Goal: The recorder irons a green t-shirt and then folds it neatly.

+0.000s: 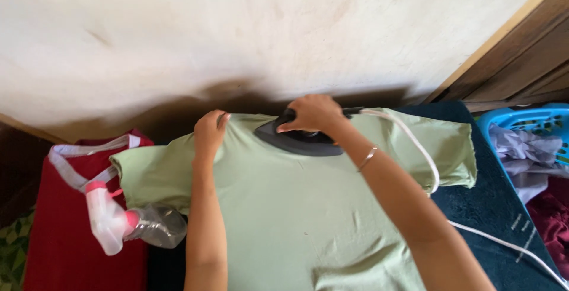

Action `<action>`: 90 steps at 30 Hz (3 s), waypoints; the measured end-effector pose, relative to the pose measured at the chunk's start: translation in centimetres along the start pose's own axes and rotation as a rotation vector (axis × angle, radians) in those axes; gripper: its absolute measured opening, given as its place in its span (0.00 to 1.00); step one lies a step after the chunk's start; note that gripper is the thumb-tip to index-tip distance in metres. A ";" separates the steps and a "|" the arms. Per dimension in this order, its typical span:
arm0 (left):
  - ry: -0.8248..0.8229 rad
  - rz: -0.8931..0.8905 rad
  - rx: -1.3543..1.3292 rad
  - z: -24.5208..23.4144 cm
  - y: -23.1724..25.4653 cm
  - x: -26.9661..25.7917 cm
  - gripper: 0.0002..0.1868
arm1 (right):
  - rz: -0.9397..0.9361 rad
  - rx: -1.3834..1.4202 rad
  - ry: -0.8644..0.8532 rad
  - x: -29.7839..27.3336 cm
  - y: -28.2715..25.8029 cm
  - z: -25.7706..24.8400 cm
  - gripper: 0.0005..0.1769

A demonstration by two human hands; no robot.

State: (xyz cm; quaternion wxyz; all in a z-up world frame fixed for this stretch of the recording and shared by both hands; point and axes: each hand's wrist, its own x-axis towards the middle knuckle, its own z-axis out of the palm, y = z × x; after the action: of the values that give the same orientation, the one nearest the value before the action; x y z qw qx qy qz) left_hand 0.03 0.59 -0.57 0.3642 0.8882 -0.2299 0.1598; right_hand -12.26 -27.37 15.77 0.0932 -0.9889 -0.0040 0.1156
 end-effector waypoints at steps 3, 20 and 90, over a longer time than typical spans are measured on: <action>-0.016 -0.010 0.050 -0.4 1.0 -0.2 0.13 | -0.064 0.020 0.052 0.1 -1.2 2.2 0.41; 0.011 0.305 0.152 -8.7 18.8 -7.6 0.12 | -0.178 -0.070 -0.107 -20.1 -0.6 3.7 0.32; -0.140 -0.610 -0.644 -13.9 10.4 -20.7 0.17 | 0.665 0.231 0.326 -6.9 9.3 3.2 0.34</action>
State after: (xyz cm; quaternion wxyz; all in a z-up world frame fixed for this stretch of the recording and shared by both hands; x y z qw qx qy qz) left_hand -24.53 10.07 5.56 0.6360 0.7656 -0.0197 -0.0951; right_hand -19.87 -36.15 12.58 0.1606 -0.9246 0.3449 -0.0197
